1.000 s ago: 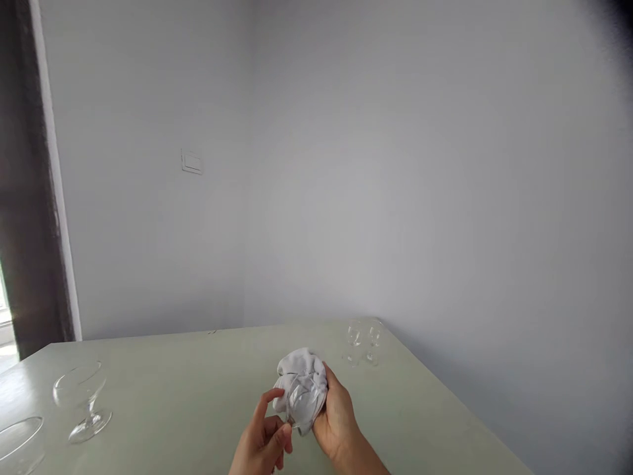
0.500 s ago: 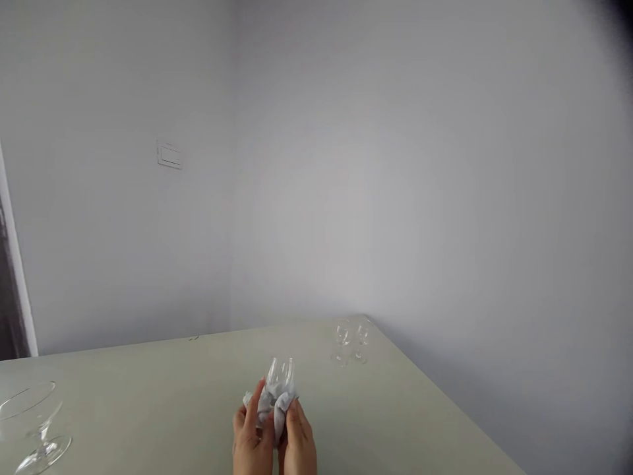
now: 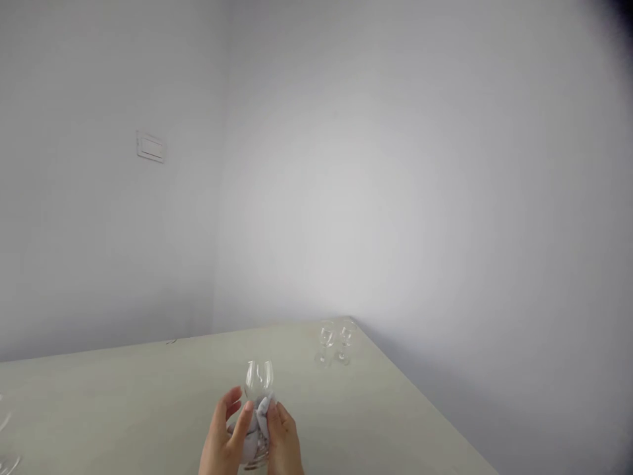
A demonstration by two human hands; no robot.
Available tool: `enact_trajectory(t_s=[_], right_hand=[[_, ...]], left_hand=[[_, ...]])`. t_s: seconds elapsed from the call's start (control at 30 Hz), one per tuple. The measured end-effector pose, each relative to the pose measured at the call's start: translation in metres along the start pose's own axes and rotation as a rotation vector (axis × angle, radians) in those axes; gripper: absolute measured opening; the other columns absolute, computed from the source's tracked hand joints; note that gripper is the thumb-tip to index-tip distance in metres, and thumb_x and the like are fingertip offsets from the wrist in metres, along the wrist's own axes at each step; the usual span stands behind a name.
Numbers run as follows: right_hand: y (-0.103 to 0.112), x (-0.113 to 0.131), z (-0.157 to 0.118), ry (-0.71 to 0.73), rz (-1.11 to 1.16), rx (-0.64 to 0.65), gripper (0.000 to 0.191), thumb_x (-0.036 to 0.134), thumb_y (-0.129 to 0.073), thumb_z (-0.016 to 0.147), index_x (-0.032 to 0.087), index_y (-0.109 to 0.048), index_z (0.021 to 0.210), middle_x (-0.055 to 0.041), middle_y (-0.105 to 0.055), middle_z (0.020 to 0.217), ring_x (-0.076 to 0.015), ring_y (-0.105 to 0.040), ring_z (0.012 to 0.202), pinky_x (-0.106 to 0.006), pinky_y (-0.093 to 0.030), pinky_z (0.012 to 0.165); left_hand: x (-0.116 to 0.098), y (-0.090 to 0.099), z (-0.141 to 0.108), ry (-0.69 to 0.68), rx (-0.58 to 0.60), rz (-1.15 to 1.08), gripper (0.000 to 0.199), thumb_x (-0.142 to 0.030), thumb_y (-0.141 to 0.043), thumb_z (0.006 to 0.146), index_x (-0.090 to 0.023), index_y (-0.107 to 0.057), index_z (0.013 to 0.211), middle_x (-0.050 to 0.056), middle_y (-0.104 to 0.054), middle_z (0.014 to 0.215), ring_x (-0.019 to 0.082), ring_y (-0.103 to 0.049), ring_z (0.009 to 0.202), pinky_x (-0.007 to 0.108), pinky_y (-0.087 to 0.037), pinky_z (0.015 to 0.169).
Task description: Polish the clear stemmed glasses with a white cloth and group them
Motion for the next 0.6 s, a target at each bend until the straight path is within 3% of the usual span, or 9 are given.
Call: enact_trajectory(t_s=[0.13,0.23,0.33,0.43,0.53,0.6], right_hand=[[-0.015,0.002,-0.003,-0.034,0.021,0.142,0.049,0.061,-0.059,0.071,0.013,-0.065,0.075,-0.0002,-0.054,0.056,-0.0126,-0.045,0.055,-0.025,-0.035,0.052],[-0.025,0.001,-0.009,-0.128,0.086,0.178,0.047,0.06,-0.063,0.069,0.013,-0.065,0.072,0.0001,-0.053,0.055,-0.0112,-0.043,0.052,-0.023,-0.033,0.048],[-0.026,0.005,-0.013,-0.224,0.181,0.159,0.044,0.058,-0.066,0.066,0.015,-0.064,0.073,0.0002,-0.055,0.056,-0.0121,-0.047,0.05,-0.023,-0.035,0.046],[-0.012,0.018,-0.007,-0.255,0.221,0.072,0.046,0.062,-0.066,0.063,0.017,-0.061,0.068,0.0007,-0.054,0.056,-0.0148,-0.05,0.052,-0.026,-0.04,0.05],[0.008,0.036,0.002,-0.182,0.091,-0.02,0.045,0.062,-0.061,0.067,0.018,-0.056,0.062,0.0004,-0.054,0.057,-0.0162,-0.052,0.057,-0.028,-0.044,0.056],[0.002,0.042,0.002,-0.093,-0.13,0.115,0.046,0.063,-0.054,0.074,0.018,-0.059,0.064,-0.002,-0.056,0.06,-0.0182,-0.054,0.061,-0.031,-0.045,0.062]], left_hand=[[-0.009,-0.004,0.008,0.118,0.182,-0.184,0.082,-0.064,-0.064,0.059,-0.018,-0.037,0.121,0.016,-0.061,0.114,0.03,-0.056,0.108,0.034,-0.047,0.083],[-0.014,0.0,0.007,0.172,0.186,-0.236,0.076,-0.059,-0.07,0.056,-0.019,-0.041,0.114,0.016,-0.062,0.113,0.028,-0.061,0.099,0.033,-0.049,0.077],[-0.021,0.001,0.002,0.127,0.216,-0.224,0.07,-0.055,-0.073,0.055,-0.019,-0.044,0.106,0.014,-0.062,0.111,0.026,-0.062,0.093,0.032,-0.049,0.074],[-0.03,0.006,0.003,0.022,0.214,-0.129,0.067,-0.055,-0.072,0.058,-0.019,-0.043,0.106,0.012,-0.064,0.104,0.023,-0.061,0.086,0.03,-0.047,0.07],[-0.036,0.016,0.011,-0.037,0.154,-0.1,0.066,-0.057,-0.067,0.062,-0.019,-0.04,0.107,0.01,-0.064,0.097,0.018,-0.059,0.072,0.03,-0.045,0.064],[-0.038,0.026,0.017,-0.056,0.07,-0.097,0.068,-0.058,-0.068,0.06,-0.019,-0.04,0.107,0.009,-0.063,0.094,0.017,-0.057,0.066,0.029,-0.044,0.06]])
Point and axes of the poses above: each hand's wrist, its own z-axis towards the middle knuckle, its own y-axis out of the back of the hand, x = y × z, the point moved 7 cm from there along z, towards the middle knuckle
